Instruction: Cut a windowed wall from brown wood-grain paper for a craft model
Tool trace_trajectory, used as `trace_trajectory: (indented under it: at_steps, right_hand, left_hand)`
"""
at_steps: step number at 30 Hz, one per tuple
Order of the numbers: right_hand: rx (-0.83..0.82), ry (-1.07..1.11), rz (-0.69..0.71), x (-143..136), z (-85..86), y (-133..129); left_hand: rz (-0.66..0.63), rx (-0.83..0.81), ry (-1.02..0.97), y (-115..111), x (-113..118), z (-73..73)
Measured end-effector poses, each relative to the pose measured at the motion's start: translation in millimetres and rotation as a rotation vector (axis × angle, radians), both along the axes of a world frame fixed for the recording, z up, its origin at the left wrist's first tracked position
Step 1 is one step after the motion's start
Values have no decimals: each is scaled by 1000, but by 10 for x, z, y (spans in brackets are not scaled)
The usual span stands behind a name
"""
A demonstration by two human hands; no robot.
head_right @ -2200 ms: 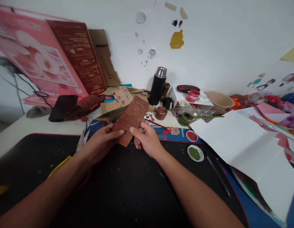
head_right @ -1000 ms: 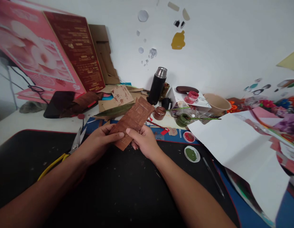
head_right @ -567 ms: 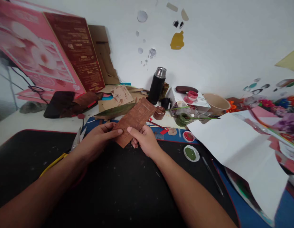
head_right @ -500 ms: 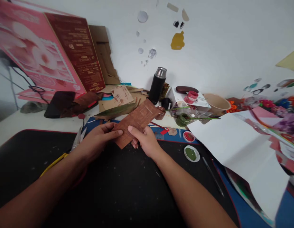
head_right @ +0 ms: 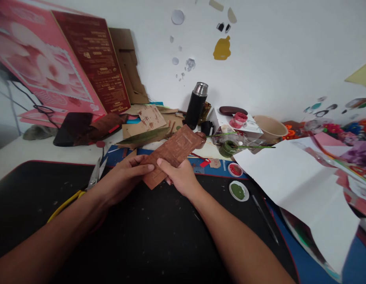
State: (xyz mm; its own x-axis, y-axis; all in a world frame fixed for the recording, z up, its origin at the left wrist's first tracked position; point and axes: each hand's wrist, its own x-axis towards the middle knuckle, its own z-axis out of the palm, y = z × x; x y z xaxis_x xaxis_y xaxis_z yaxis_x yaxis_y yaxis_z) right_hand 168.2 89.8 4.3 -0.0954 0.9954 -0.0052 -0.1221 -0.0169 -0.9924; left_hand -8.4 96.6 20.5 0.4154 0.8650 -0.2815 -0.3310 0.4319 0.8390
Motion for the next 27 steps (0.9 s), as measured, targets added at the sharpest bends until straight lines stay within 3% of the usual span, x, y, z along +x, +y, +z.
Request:
trace_trajectory:
  at_steps: [17,27]
  right_hand:
    - [-19,-5,29,-6,52,-21]
    - [-27,98,89,59,-29,25]
  left_hand:
    - [-72,11,-70,-3,-22,6]
    - [-47,133,102,33,-35,-18]
